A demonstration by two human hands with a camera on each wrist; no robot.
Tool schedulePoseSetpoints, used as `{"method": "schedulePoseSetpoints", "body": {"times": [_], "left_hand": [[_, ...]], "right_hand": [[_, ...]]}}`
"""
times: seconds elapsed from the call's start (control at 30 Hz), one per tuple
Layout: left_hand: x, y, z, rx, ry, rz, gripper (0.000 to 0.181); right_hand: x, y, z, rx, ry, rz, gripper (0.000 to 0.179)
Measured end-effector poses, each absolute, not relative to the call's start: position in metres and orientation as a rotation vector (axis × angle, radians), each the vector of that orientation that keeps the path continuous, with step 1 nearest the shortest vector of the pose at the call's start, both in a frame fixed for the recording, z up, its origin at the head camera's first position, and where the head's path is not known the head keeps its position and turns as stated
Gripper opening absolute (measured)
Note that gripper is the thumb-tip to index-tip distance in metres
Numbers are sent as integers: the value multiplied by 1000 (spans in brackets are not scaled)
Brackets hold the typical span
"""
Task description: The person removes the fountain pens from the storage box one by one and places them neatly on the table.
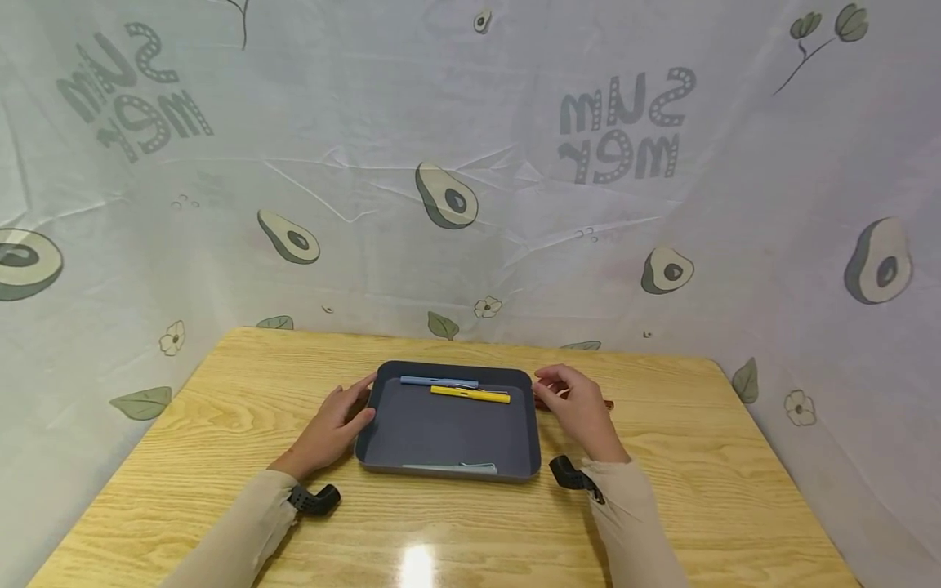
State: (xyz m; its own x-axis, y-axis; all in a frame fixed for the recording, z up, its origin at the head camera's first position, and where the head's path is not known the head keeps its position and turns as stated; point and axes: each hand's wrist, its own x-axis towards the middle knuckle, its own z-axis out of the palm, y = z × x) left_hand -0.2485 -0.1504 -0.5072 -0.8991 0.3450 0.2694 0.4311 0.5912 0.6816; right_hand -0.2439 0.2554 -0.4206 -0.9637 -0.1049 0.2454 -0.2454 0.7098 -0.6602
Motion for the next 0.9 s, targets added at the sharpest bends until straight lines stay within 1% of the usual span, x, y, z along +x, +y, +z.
{"method": "schedulePoseSetpoints", "body": {"times": [0.23,0.6,0.9], "left_hand": [[-246,-150,-504,-662,-2694,-1225,58],[-248,-149,-505,-674,-2698,-1207,58],[-248,-150,-505,-665,-2707,-1196,58]], "right_hand": [[-244,252,-422,304,-2747,1112,29],[-243,252,-424,315,-2750,1118,31],[-244,248,-423,311,-2773,1102,27]]}}
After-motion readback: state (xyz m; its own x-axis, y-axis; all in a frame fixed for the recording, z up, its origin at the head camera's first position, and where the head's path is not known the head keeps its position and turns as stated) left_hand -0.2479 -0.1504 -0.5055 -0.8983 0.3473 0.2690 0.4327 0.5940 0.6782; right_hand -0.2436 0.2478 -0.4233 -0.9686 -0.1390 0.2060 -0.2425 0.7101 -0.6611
